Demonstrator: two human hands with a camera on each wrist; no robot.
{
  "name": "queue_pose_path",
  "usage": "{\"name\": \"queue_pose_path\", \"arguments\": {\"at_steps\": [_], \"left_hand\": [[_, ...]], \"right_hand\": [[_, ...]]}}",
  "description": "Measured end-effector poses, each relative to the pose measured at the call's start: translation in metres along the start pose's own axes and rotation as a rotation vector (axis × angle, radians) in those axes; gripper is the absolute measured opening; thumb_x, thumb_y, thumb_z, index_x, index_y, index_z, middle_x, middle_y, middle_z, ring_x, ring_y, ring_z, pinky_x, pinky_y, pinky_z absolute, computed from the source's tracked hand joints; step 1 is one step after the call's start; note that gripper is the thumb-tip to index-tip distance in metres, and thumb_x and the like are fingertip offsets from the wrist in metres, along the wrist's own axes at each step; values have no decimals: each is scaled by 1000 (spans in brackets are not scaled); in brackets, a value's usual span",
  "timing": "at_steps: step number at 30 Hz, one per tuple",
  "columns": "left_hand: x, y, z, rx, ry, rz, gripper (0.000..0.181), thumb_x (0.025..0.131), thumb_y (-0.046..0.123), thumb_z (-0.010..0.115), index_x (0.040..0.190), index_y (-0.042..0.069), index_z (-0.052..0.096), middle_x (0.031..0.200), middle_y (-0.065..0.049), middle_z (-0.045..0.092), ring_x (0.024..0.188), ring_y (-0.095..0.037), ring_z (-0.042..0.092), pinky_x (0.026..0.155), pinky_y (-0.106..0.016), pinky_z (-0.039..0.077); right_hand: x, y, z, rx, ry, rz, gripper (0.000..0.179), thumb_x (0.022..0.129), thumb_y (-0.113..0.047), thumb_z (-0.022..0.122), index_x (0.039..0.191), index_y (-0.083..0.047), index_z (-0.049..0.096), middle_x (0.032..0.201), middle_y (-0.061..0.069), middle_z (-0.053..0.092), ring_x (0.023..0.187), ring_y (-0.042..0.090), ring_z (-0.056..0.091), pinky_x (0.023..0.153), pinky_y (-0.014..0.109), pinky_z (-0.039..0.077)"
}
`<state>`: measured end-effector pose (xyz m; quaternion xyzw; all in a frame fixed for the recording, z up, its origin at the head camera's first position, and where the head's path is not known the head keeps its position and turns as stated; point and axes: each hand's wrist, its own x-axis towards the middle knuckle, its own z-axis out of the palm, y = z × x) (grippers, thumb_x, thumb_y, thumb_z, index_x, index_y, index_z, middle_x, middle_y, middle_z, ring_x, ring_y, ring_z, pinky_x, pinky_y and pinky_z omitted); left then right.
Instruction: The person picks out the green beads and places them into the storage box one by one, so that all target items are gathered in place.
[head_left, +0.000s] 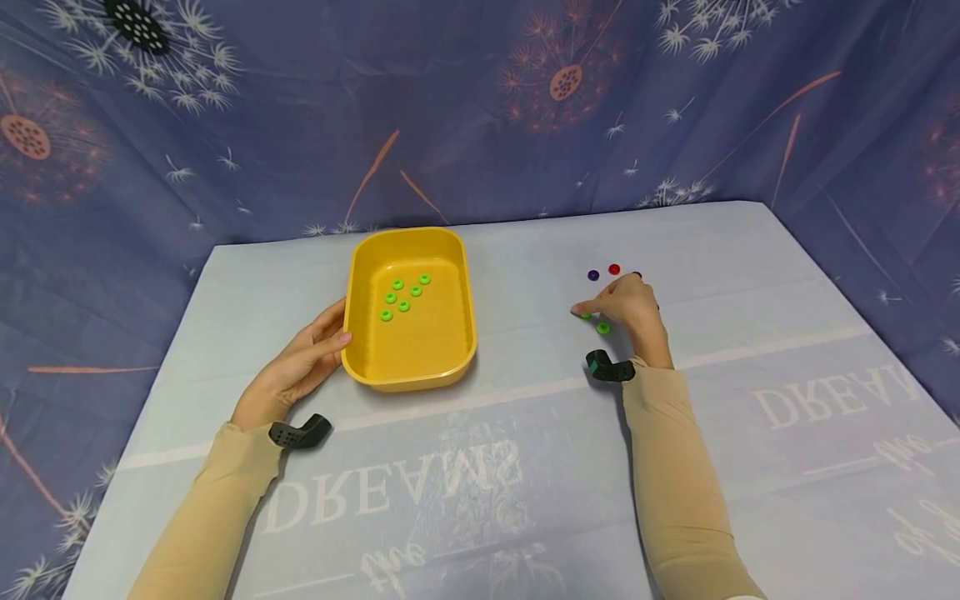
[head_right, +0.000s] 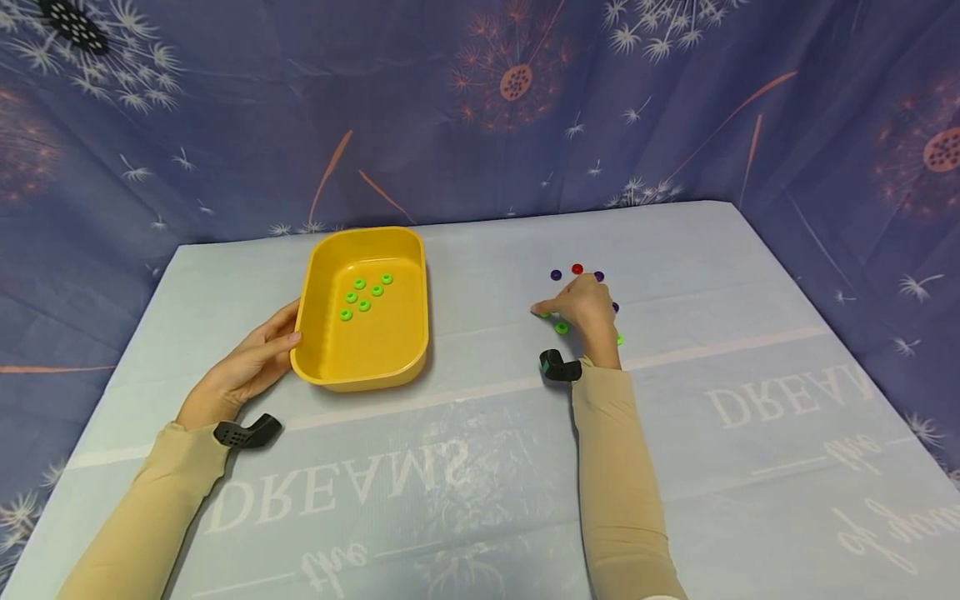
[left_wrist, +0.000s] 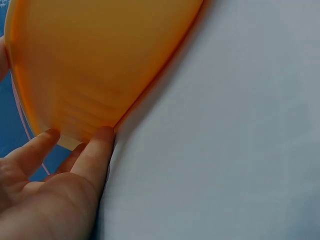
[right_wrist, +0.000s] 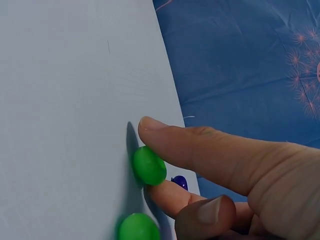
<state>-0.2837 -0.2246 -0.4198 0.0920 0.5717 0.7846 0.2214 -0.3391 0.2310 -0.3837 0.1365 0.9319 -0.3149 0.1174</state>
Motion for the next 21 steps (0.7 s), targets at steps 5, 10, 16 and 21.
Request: {"name": "queue_pose_path", "arguments": {"at_steps": [5, 10, 16, 21], "left_hand": [[0, 0, 0, 20, 8, 1, 78, 101, 4, 52, 159, 6, -1, 165, -19, -5, 137, -18, 35, 106, -22, 45], [0, 0, 0, 39, 12, 4, 77, 102, 4, 51, 159, 5, 0, 165, -20, -4, 137, -19, 34, 105, -22, 45], [1, 1, 0, 42, 16, 3, 75, 102, 3, 49, 159, 5, 1, 165, -20, -3, 135, -18, 36, 105, -22, 45], [0, 0, 0, 34, 7, 4, 76, 102, 3, 50, 159, 5, -1, 165, -19, -5, 138, -19, 33, 106, -22, 45]], "right_hand": [[1, 0, 0, 2, -8, 11, 42, 76, -40, 84, 82, 0, 70, 86, 11, 63, 83, 25, 48, 61, 31, 39], [2, 0, 1, 7, -6, 14, 42, 76, -40, 84, 83, 0, 71, 81, 9, 62, 80, 24, 48, 59, 31, 38], [2, 0, 1, 19, 2, -1, 40, 77, -39, 84, 68, -4, 66, 65, 3, 57, 72, 22, 45, 55, 30, 35], [2, -1, 1, 34, 4, 0, 42, 77, -38, 83, 61, -7, 59, 53, -2, 50, 67, 21, 44, 54, 30, 34]]}}
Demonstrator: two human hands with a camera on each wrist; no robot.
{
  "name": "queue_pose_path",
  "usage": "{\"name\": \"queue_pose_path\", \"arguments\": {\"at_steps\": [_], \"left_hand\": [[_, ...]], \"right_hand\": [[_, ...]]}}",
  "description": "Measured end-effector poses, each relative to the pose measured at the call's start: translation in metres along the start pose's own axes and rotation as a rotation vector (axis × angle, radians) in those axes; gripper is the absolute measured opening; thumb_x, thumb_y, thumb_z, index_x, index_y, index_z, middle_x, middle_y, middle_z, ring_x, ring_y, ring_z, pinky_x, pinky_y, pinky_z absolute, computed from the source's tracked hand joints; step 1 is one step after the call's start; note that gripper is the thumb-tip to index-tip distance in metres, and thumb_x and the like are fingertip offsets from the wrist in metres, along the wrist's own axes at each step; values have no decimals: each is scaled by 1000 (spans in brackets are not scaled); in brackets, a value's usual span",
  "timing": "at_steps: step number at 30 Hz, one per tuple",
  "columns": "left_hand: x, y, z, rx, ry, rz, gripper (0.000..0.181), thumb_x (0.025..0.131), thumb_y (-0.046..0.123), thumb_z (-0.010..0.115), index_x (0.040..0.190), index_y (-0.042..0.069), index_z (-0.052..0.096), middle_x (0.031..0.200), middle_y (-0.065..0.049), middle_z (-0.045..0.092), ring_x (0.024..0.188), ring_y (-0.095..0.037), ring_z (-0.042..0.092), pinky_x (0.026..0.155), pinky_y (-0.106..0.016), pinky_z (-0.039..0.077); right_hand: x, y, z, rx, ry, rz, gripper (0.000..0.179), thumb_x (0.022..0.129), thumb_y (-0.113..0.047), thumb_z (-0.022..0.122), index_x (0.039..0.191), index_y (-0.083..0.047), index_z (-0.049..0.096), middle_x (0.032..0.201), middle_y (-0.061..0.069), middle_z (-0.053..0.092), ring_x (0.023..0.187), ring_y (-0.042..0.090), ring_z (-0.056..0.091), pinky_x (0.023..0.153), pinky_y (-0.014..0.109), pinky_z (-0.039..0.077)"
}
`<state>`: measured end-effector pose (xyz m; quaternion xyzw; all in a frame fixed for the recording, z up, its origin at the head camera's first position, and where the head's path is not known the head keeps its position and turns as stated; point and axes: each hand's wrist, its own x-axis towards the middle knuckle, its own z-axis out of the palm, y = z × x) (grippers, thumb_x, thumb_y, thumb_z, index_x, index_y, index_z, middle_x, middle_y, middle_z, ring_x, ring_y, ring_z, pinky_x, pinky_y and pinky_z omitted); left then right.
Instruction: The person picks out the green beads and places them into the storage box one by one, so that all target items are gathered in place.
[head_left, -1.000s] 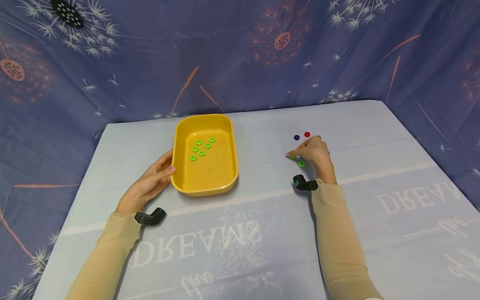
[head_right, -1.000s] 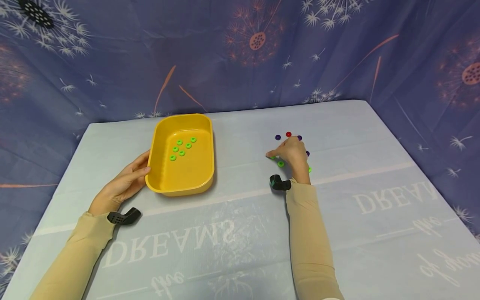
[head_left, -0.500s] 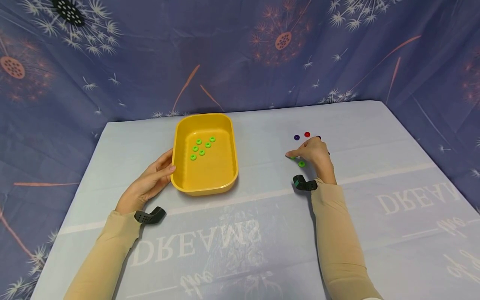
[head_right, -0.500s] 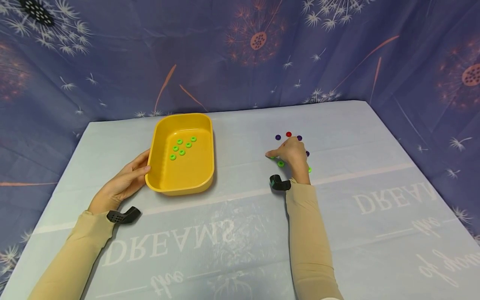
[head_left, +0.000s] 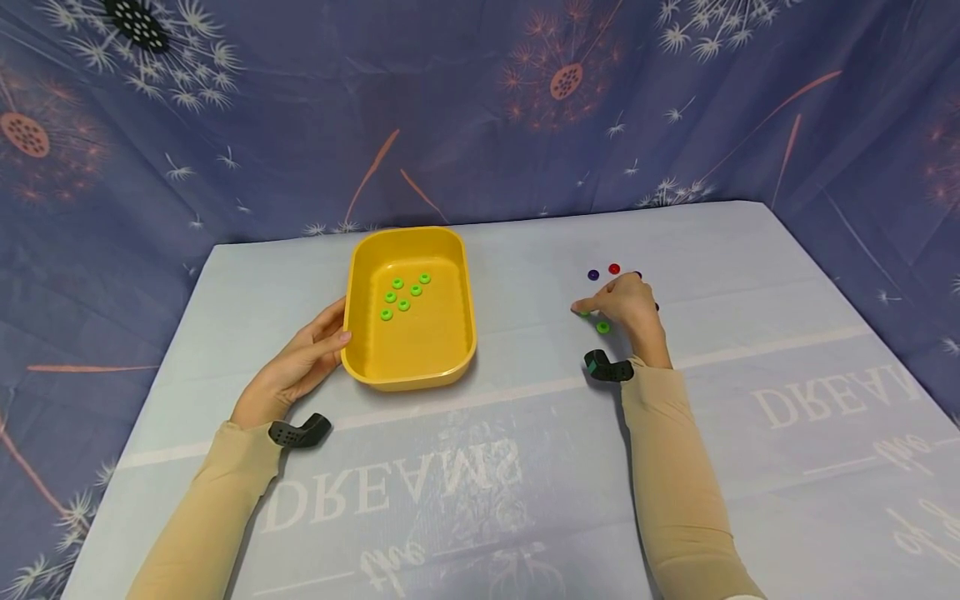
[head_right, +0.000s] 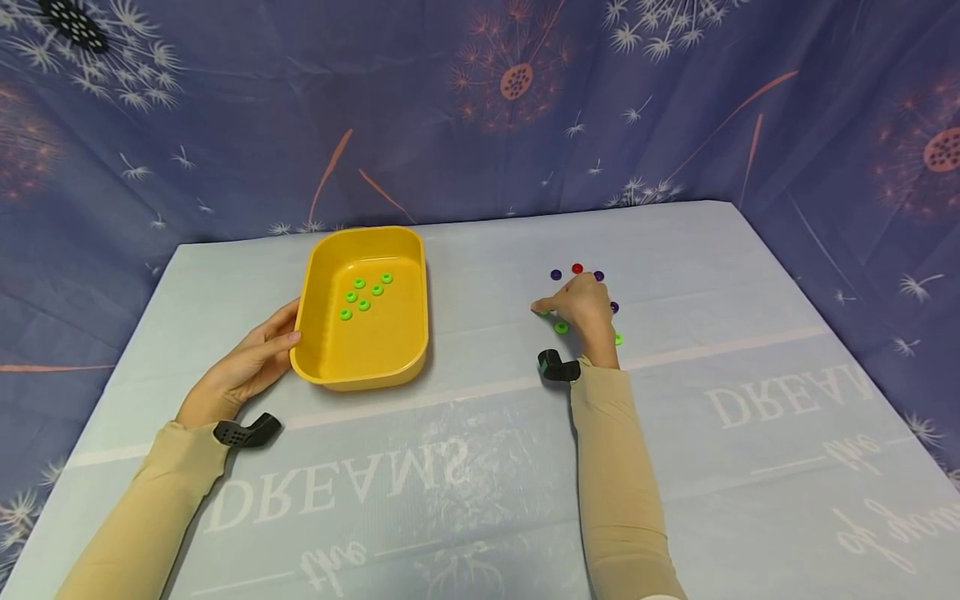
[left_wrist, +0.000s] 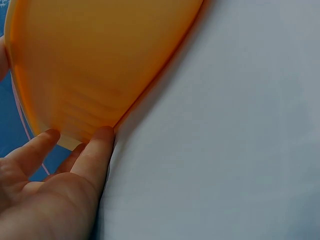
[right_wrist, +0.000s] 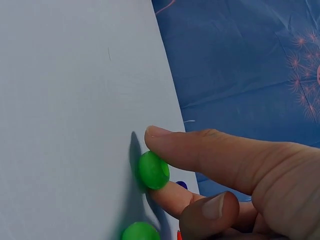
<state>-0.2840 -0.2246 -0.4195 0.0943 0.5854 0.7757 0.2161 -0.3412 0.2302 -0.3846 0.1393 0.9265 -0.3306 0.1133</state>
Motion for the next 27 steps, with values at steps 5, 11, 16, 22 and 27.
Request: {"name": "queue_pose_path", "arguments": {"at_steps": [5, 11, 16, 22, 27], "left_hand": [[0, -1, 0, -2, 1, -1, 77, 102, 4, 51, 159, 5, -1, 165, -19, -4, 139, -21, 31, 106, -22, 45], [0, -1, -1, -7, 2, -2, 77, 102, 5, 51, 159, 5, 0, 165, -19, -4, 137, -19, 35, 105, -23, 45], [-2, 0, -2, 7, 8, 11, 77, 101, 5, 52, 159, 5, 0, 165, -20, -3, 137, -19, 35, 105, -22, 45], [-3, 1, -4, 10, 15, 15, 76, 102, 5, 51, 159, 5, 0, 165, -20, -2, 139, -21, 31, 105, -21, 45], [-2, 2, -2, 28, 20, -12, 76, 102, 7, 52, 159, 6, 2, 165, -18, 0, 138, -23, 33, 104, -22, 46]], "right_hand": [[-2, -2, 1, 15, 5, -21, 40, 78, -35, 83, 60, -8, 61, 57, 0, 55, 73, 25, 48, 57, 31, 38], [-3, -5, 2, 22, 11, -47, 45, 79, -35, 81, 54, -10, 53, 54, -2, 47, 62, 20, 44, 50, 29, 33], [-5, -14, 2, 23, 13, -65, 43, 80, -36, 80, 59, -8, 55, 68, 2, 55, 63, 18, 44, 50, 28, 32], [-11, -26, 2, 92, 1, -98, 38, 80, -33, 81, 62, -9, 58, 83, 9, 69, 66, 17, 49, 59, 29, 38], [-19, -33, 2, 134, -2, -102, 35, 82, -34, 80, 78, 0, 72, 86, 9, 67, 92, 28, 58, 78, 39, 48]]}}
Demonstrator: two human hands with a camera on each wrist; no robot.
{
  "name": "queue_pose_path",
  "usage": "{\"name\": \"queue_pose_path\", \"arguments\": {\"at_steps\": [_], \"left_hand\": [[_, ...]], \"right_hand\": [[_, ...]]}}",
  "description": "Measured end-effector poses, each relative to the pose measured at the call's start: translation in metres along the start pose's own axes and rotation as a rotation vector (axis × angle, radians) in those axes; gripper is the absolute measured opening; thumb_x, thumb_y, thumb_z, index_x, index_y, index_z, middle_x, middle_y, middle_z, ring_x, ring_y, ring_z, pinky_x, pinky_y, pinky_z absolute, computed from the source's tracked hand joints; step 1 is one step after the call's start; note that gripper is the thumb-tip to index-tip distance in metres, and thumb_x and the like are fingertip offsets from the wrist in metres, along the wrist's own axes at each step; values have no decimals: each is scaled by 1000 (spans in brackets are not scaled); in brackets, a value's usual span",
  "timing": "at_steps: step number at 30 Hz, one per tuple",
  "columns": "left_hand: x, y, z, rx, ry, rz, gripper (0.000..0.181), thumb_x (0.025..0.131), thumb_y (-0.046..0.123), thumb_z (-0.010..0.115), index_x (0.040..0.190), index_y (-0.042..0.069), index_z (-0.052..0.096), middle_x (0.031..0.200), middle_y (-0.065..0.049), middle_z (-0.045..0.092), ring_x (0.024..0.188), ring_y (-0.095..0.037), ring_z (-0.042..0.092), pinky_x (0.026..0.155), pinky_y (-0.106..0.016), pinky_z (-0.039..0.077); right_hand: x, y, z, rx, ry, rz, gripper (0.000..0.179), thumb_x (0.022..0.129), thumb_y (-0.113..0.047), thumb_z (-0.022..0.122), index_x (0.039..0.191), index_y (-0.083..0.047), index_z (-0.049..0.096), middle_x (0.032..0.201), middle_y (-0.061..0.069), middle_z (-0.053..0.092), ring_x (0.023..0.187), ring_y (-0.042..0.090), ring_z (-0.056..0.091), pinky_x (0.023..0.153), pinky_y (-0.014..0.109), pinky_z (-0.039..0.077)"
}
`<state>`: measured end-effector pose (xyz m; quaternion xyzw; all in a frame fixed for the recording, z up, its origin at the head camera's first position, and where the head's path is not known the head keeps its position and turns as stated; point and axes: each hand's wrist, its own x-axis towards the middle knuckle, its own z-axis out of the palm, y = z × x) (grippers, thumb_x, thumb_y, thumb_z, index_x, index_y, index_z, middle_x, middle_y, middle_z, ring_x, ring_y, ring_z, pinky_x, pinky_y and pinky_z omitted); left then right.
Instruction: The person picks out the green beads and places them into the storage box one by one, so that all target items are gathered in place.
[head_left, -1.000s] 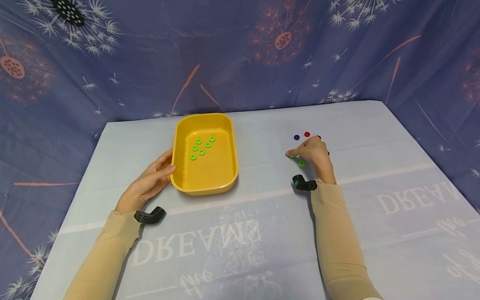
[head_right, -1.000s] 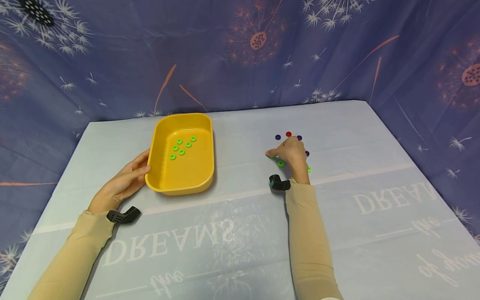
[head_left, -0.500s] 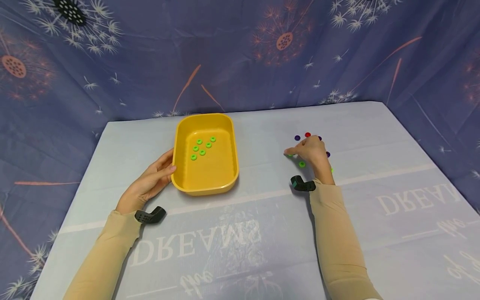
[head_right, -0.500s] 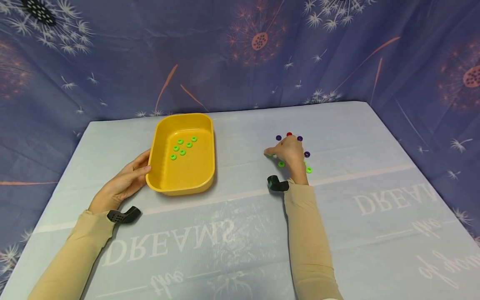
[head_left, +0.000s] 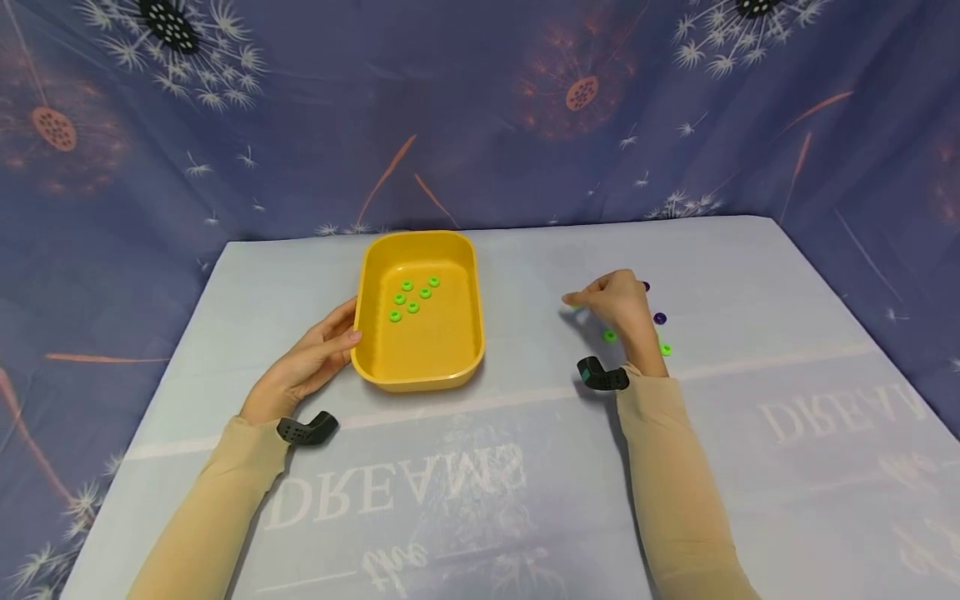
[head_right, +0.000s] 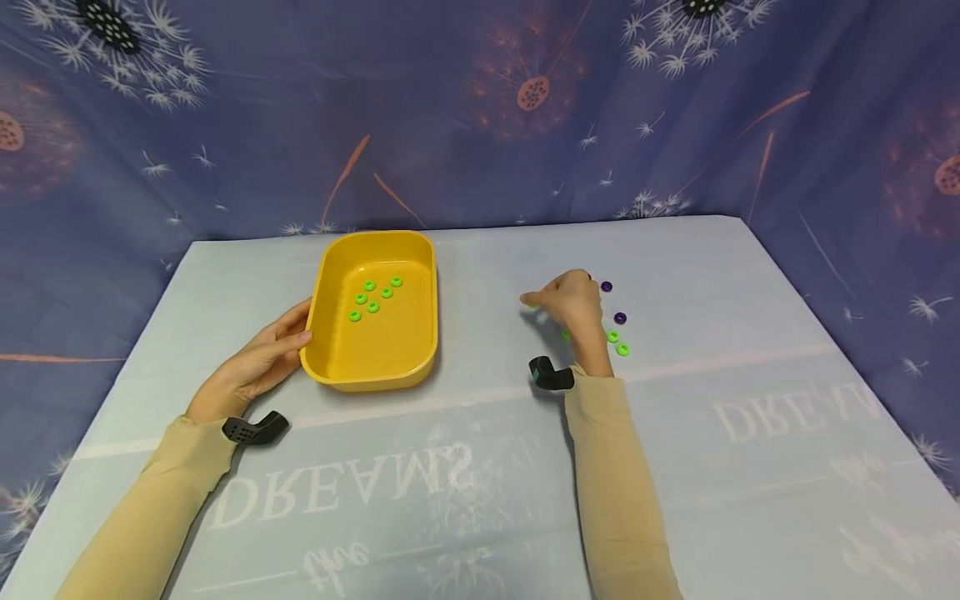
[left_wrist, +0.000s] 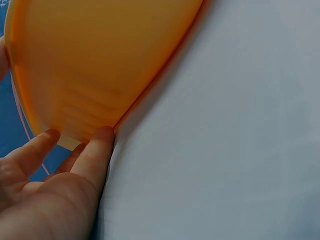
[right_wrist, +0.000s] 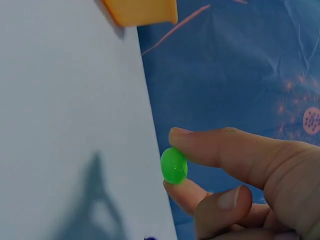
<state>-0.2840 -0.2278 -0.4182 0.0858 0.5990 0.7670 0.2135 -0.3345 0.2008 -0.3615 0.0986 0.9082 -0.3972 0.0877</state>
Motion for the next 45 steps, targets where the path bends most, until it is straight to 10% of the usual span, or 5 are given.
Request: {"name": "queue_pose_path", "arguments": {"at_steps": [4, 14, 21, 28, 45], "left_hand": [[0, 0, 0, -4, -6, -1, 75, 102, 7, 52, 159, 7, 3, 165, -18, 1, 138, -23, 33, 104, -23, 47], [-1, -1, -2, 7, -26, 24, 73, 102, 6, 50, 159, 7, 4, 165, -17, 2, 143, -26, 28, 105, -22, 46], [0, -2, -2, -3, 11, 2, 75, 101, 5, 52, 159, 5, 4, 165, -17, 3, 138, -23, 32, 103, -20, 47], [-1, 0, -2, 5, 7, 12, 77, 100, 7, 53, 159, 4, 3, 165, -18, 3, 140, -23, 31, 103, -19, 46], [-1, 0, -6, 6, 13, -13, 76, 101, 7, 53, 160, 9, 4, 166, -13, 5, 149, -32, 17, 107, -23, 44]], "right_hand": [[-2, -16, -1, 11, 18, -26, 38, 82, -35, 80, 91, 1, 75, 115, 15, 65, 124, 37, 47, 95, 48, 46], [-8, -92, 7, -45, 65, -252, 30, 80, -33, 83, 66, -8, 74, 54, 1, 60, 67, 22, 47, 59, 31, 36], [-11, -150, 35, -184, 38, -333, 33, 83, -36, 80, 66, -9, 73, 51, 2, 54, 43, 12, 39, 43, 23, 30], [-6, -191, 76, -358, -22, -349, 32, 84, -37, 79, 70, -12, 66, 66, 1, 59, 61, 18, 56, 50, 28, 41], [22, -205, 151, -538, -133, -334, 21, 93, -21, 64, 110, -10, 56, 90, 5, 53, 74, 19, 49, 60, 30, 36]]}}
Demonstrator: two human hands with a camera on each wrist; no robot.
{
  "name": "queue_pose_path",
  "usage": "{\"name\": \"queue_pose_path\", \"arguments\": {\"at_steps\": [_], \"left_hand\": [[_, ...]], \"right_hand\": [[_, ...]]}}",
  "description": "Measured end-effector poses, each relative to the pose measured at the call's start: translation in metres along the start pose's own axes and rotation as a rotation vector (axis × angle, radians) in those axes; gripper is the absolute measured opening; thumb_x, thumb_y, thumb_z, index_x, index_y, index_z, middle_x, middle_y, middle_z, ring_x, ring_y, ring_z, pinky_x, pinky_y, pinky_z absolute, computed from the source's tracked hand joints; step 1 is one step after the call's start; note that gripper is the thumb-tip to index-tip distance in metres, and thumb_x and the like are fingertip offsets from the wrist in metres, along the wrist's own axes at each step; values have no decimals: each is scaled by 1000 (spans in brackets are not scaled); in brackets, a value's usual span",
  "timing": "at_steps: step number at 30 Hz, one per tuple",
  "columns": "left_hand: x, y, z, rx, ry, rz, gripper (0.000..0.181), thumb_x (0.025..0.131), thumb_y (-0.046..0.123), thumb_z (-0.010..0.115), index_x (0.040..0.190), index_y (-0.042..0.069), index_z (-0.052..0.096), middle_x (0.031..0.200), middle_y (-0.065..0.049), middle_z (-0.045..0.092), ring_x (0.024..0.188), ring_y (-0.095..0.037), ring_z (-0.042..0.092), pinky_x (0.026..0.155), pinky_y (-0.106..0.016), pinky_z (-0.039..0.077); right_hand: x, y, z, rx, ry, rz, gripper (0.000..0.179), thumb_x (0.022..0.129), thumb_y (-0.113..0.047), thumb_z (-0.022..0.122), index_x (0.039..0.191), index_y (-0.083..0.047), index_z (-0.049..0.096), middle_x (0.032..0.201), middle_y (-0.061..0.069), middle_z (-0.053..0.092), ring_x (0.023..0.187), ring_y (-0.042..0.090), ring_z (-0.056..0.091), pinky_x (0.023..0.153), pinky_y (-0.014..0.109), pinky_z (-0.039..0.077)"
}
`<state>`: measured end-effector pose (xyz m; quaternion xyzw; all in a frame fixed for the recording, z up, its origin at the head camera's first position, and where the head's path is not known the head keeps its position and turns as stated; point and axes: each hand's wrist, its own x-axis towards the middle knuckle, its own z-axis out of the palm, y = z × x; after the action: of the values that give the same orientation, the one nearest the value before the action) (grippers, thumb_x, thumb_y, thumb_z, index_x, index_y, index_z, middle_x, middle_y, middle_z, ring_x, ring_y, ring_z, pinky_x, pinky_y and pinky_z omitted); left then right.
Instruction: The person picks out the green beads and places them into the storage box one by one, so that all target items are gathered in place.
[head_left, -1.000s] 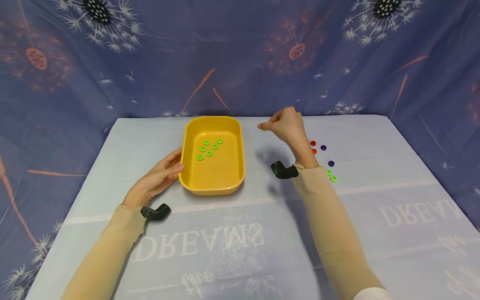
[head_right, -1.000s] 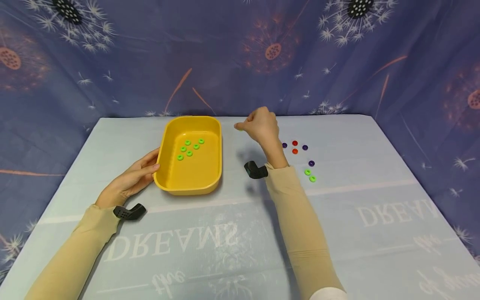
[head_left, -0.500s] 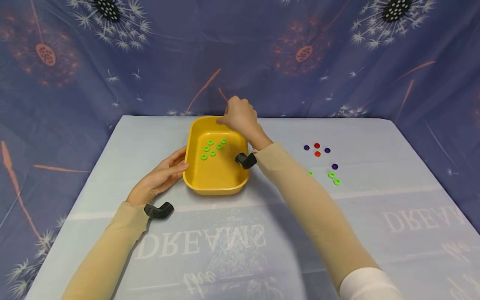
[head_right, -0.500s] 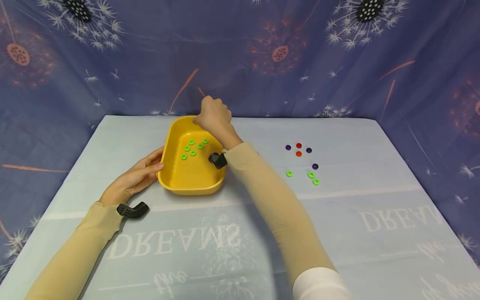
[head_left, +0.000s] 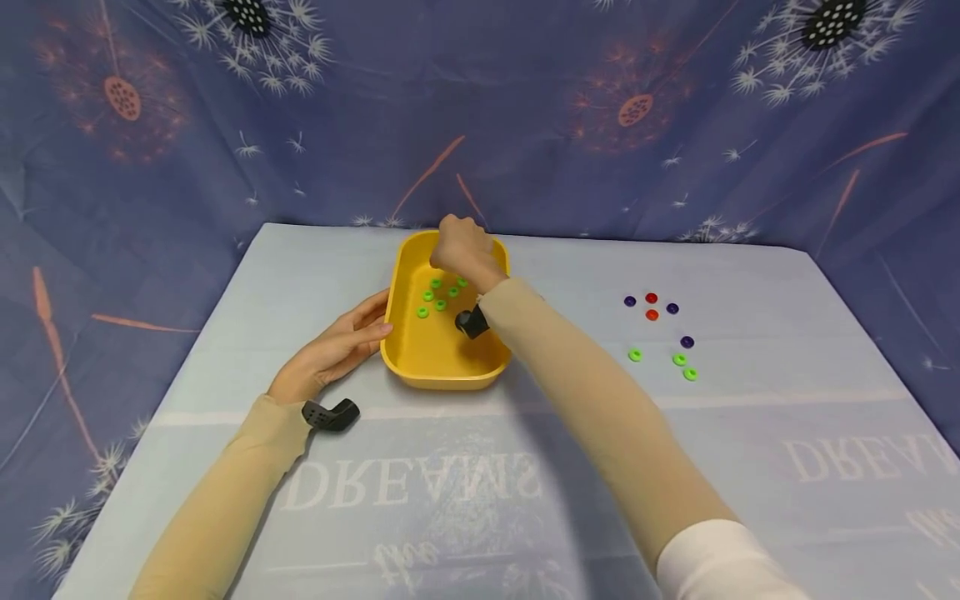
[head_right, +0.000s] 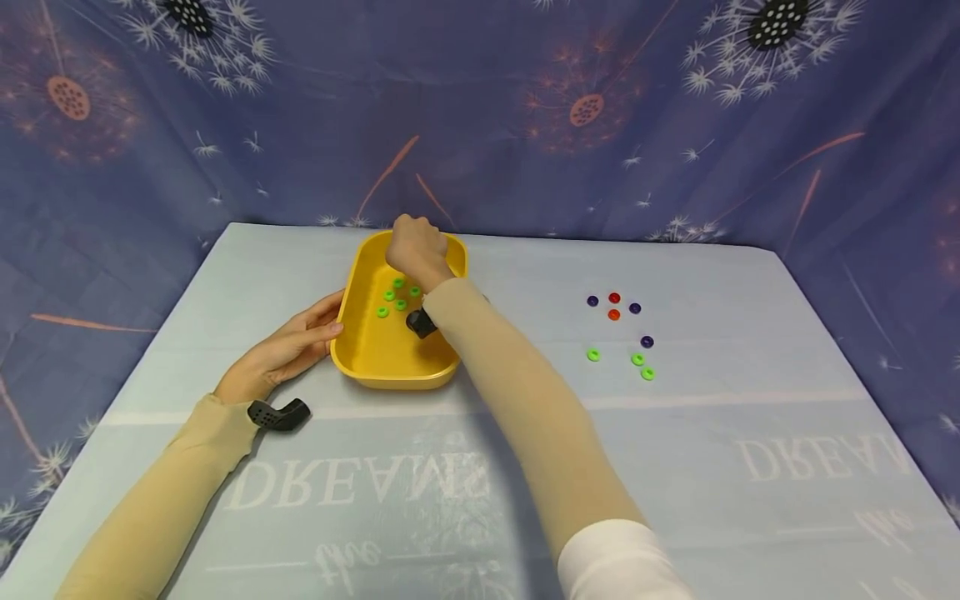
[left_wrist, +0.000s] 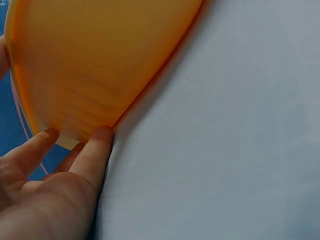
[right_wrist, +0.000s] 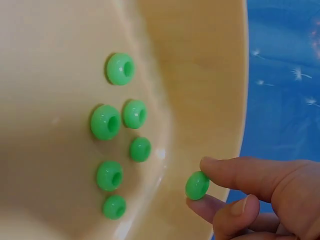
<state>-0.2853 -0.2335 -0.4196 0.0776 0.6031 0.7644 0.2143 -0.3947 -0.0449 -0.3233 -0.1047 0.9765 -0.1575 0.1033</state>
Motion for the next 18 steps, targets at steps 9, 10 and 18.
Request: {"name": "queue_pose_path", "arguments": {"at_steps": [9, 10, 18], "left_hand": [[0, -2, 0, -12, 8, -14, 77, 100, 5, 53, 160, 9, 4, 166, -13, 6, 149, -32, 17, 113, -30, 40], [0, -2, 0, -18, 8, -15, 77, 100, 4, 53, 160, 9, 4, 166, -13, 6, 149, -32, 16, 112, -29, 41], [1, 1, 0, -28, 9, -16, 78, 99, 4, 54, 160, 9, 5, 166, -13, 7, 150, -31, 14, 106, -24, 45]], "right_hand": [[12, 2, 15, 1, -27, 53, 22, 93, -21, 66, 111, -10, 60, 107, 6, 61, 93, 22, 57, 79, 36, 51], [14, 2, 16, 0, -26, 61, 23, 93, -20, 67, 112, -10, 60, 108, 6, 61, 93, 22, 56, 80, 37, 51], [21, 6, 24, -5, -30, 76, 34, 94, -23, 65, 122, -8, 53, 110, 8, 57, 98, 23, 52, 91, 39, 49]]}}
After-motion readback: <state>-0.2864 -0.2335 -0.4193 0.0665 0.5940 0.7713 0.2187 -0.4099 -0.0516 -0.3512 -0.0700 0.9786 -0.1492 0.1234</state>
